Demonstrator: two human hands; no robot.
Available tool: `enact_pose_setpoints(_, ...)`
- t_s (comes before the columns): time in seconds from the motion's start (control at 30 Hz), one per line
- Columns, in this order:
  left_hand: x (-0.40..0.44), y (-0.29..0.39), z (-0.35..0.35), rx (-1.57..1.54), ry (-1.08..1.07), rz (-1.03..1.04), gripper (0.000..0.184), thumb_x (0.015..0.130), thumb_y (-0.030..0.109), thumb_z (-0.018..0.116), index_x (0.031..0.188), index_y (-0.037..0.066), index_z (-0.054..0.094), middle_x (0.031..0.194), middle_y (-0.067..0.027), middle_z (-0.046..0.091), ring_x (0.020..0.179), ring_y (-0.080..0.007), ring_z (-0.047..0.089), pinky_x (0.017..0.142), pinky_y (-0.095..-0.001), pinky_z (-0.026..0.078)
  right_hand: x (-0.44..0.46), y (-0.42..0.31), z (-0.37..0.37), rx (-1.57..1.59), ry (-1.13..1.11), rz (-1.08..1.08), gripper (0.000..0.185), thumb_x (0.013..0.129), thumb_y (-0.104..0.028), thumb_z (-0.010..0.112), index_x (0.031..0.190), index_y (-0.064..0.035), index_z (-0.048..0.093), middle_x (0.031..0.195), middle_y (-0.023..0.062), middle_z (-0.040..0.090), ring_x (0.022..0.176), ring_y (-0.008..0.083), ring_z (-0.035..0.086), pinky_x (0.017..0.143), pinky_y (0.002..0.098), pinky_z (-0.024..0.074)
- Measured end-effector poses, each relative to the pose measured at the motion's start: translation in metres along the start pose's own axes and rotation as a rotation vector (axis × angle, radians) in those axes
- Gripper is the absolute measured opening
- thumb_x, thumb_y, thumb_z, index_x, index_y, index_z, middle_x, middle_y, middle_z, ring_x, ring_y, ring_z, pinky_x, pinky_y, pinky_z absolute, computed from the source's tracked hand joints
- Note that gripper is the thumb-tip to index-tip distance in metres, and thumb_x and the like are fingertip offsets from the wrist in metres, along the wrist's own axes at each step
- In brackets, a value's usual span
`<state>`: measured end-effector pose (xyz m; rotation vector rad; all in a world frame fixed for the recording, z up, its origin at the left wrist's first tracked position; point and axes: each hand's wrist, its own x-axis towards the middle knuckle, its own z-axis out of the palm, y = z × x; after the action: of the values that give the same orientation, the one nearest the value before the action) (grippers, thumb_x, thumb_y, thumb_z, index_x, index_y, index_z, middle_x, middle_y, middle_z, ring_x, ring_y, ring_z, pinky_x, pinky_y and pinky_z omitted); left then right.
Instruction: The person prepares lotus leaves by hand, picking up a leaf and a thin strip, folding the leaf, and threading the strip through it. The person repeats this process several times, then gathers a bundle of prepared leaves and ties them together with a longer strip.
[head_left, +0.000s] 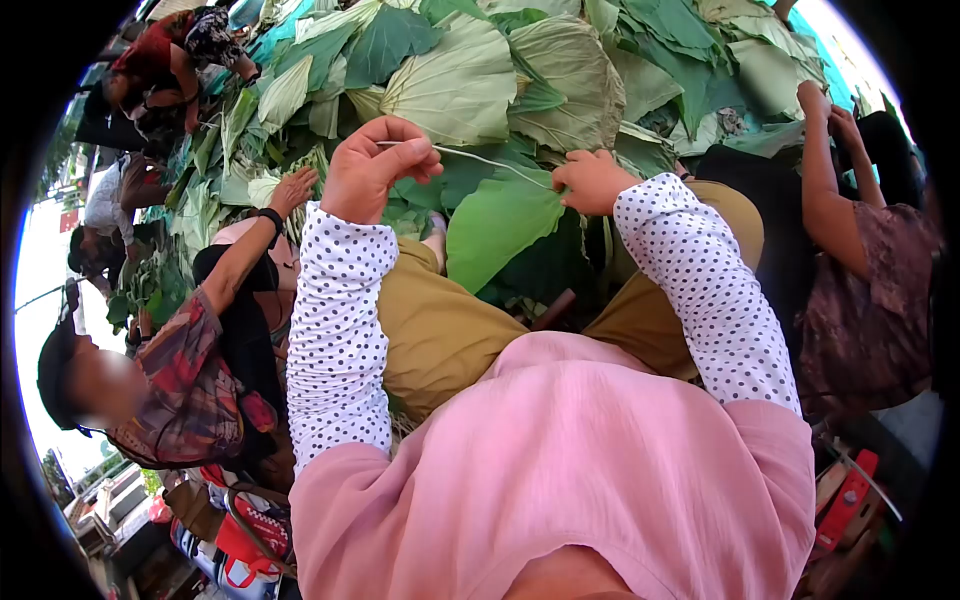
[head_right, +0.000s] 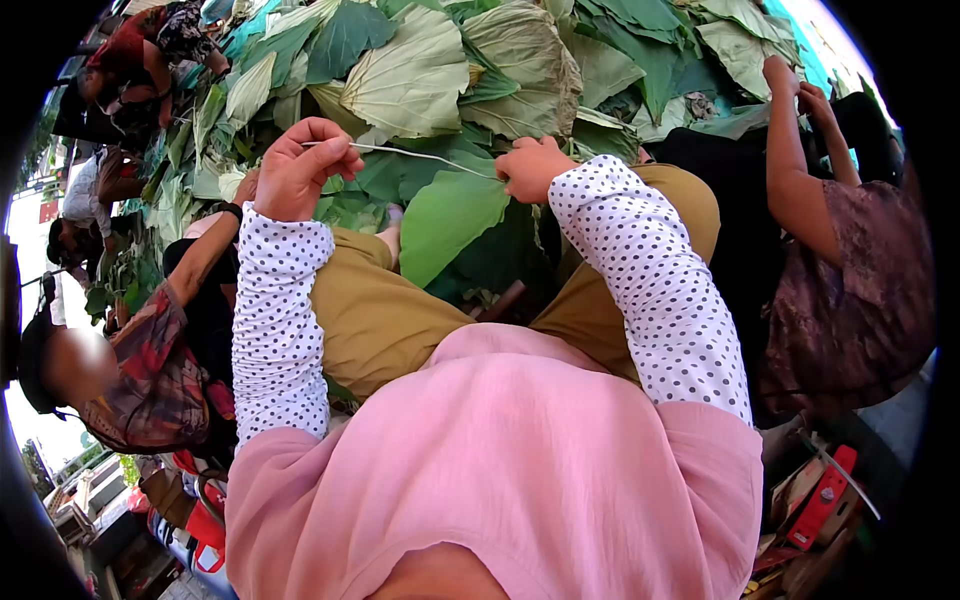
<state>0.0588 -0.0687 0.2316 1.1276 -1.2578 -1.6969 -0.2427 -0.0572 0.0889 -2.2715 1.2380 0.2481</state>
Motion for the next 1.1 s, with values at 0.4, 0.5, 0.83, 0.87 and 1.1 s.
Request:
enact_pose_setpoints(0.4,0.008,-0.006,0.011,0.197,-0.076,-0.057,0.019,0.09,0.013,0.066,0.102,0.0,0.061,0.089,-0.0082,0.068,0.079,-0.0147,0.066,0.068,-0.0257,0.051,-0.006,-0.076,-0.073,1.358,0.059,-0.397,0.025,0.098,-0.021,0.052,0.114,-0.0037,0.059,0.106,0.0062,0.063,0.097,0.0149,0.058,0.086,0.0282,0.0458)
enact_pose_setpoints(0.5,0.021,0.001,0.0,0.148,-0.093,-0.054,0.023,0.091,0.013,0.065,0.108,0.0,0.058,0.098,-0.0102,0.067,0.082,-0.0151,0.066,0.068,-0.0263,0.052,-0.006,-0.082,-0.078,1.351,0.079,-0.342,0.024,0.101,-0.023,0.049,0.104,-0.0031,0.061,0.08,-0.0006,0.06,0.069,0.0069,0.052,0.065,0.0221,0.0449)
enact_pose_setpoints(0.83,0.112,-0.106,-0.164,-0.301,0.602,-0.437,0.057,0.098,0.028,0.051,0.143,0.001,0.03,0.143,-0.0177,0.039,0.129,-0.0335,0.042,0.104,-0.0457,0.04,-0.005,-0.085,-0.093,1.463,0.312,-0.096,0.021,0.098,-0.018,0.053,0.102,-0.0008,0.064,0.073,-0.0032,0.055,0.067,0.0038,0.049,0.063,0.0205,0.0431)
enact_pose_setpoints(0.87,0.123,-0.12,-0.163,-0.321,0.62,-0.493,0.062,0.098,0.031,0.05,0.146,0.001,0.024,0.149,-0.0176,0.031,0.134,-0.0344,0.035,0.107,-0.0474,0.036,-0.006,-0.087,-0.098,1.406,0.265,-0.079,0.022,0.099,-0.017,0.051,0.106,0.0004,0.061,0.075,-0.004,0.05,0.069,0.0042,0.047,0.065,0.0212,0.0415)
enact_pose_setpoints(1.1,0.195,-0.186,-0.16,-0.284,0.749,-0.735,0.093,0.089,0.062,0.05,0.153,0.018,-0.001,0.159,-0.0177,0.003,0.145,-0.0366,0.009,0.114,-0.0553,0.014,-0.003,-0.087,-0.096,1.43,0.191,-0.06,0.019,0.098,-0.013,0.052,0.103,0.0,0.063,0.075,-0.0038,0.052,0.067,0.0032,0.048,0.063,0.0199,0.0419)
